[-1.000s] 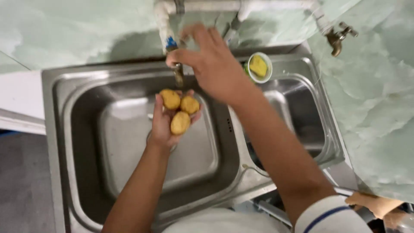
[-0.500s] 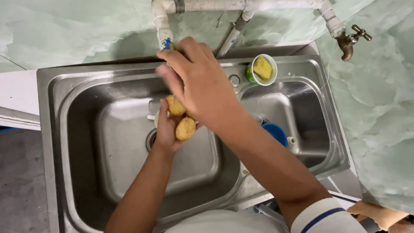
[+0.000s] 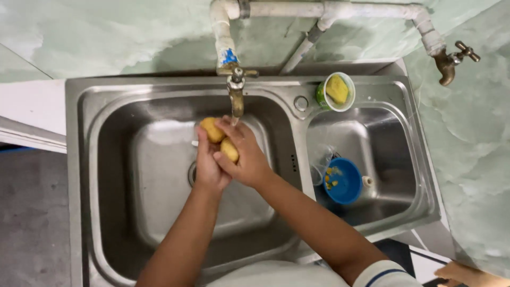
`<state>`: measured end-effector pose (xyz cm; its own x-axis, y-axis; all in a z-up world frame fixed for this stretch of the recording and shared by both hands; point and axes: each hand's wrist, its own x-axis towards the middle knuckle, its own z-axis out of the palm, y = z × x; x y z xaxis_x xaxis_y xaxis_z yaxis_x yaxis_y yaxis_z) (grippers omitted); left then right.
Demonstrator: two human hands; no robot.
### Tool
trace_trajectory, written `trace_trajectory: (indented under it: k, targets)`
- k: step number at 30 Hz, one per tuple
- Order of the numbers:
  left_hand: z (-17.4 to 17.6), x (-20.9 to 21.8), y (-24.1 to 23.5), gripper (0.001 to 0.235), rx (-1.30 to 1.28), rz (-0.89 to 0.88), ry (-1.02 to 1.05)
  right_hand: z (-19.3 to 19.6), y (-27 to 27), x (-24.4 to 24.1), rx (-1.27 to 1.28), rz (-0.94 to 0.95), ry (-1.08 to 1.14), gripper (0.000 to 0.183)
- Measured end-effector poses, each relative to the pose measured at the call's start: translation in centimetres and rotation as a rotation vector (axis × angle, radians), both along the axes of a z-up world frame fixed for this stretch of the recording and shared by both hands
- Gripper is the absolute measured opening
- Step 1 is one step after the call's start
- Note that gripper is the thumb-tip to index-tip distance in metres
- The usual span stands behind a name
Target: The person unpacks a block of cheese and a bag of potatoes on a stainless steel table. They wash the potatoes under a running tap in a double sink, then move to a cart to retrieve a pink cutting board and a knife. The person places the board on the table and arranges the potatoes for cutting.
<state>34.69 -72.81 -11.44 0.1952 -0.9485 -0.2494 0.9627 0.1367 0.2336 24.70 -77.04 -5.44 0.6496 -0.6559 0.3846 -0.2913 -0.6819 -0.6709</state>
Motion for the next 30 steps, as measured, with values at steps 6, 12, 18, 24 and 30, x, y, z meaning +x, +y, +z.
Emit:
trace_trajectory:
  k: [6, 12, 18, 24, 30]
  targets:
    - [-1.5, 1.0, -0.6, 0.074, 0.17, 0.16, -0.135, -1.4, 0.5, 1.5, 0.008, -0.048, -0.089, 0.038]
    - [0.7, 0.4, -1.2, 0.066, 0.208, 0.215, -0.063, -6.1, -1.2, 1.3, 0.389, -0.081, -0.377, 0.036]
    - [-4.7, 3.2, -0.4, 0.069, 0.383, 0.082, -0.124, -3.7, -4.5, 0.8, 1.618, 0.171, -0.949, 0.021]
    - [-4.2, 3.1, 0.0, 0.064, 0.49, -0.039, -0.266, -1.4, -4.4, 2.8, 1.779, 0.077, -0.778, 0.012]
    - [1.0, 2.2, -0.3, 0.049, 0.446, -0.242, -0.093, -6.3, -2.9, 1.8, 1.242, 0.201, -0.927, 0.034]
